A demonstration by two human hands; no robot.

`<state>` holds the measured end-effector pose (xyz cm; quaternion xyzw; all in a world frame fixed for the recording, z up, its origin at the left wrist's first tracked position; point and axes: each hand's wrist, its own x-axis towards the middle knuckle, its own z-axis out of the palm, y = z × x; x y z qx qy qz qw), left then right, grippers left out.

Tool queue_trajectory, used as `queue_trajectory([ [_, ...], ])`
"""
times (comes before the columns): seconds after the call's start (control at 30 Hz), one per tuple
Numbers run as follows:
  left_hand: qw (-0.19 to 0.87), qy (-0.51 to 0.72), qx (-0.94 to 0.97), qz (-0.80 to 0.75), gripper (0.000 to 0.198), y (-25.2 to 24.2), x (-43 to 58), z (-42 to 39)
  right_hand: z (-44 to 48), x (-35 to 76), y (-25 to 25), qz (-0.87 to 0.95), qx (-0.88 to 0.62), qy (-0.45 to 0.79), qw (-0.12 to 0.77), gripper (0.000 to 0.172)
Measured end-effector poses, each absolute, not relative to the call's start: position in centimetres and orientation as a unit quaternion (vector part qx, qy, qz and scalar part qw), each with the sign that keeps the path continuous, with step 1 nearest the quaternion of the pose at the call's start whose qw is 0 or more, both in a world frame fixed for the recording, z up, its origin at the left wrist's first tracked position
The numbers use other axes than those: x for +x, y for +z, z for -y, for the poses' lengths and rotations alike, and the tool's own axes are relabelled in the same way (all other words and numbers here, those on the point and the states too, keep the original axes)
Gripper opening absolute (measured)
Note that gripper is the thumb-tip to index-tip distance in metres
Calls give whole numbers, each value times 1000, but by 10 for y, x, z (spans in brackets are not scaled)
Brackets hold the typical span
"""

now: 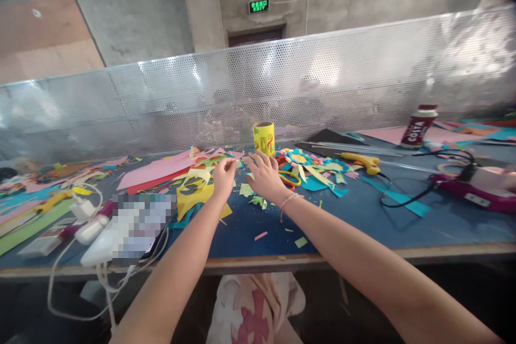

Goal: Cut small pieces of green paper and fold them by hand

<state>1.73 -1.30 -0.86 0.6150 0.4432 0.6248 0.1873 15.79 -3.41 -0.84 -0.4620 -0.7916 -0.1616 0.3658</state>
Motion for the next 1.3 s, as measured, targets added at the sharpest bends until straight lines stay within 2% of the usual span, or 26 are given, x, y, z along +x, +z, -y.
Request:
queue_trajectory([
  [0.13, 255, 595, 623, -439, 13, -12, 18, 9, 14, 166, -10, 818, -394, 44, 418, 25],
  [0.27, 296, 576, 633, -425, 10, -13, 21, 8, 8, 168, -9, 807, -366, 130, 444, 17],
  [0.43, 348, 572, 618, -413, 9, -11, 25, 12, 11, 166, -8, 789, -374, 157, 462, 16],
  [0.57, 371, 578, 601, -408, 7, -8, 27, 16, 10, 168, -8, 766, -389, 176, 481, 21],
  [1.03, 335, 574, 625, -409, 16, -8, 28, 19, 4, 171, -8, 729, -388, 227, 516, 25],
  [1.3, 421, 552, 594, -406, 14, -11, 29, 18, 2, 170, -8, 720, -393, 241, 518, 22],
])
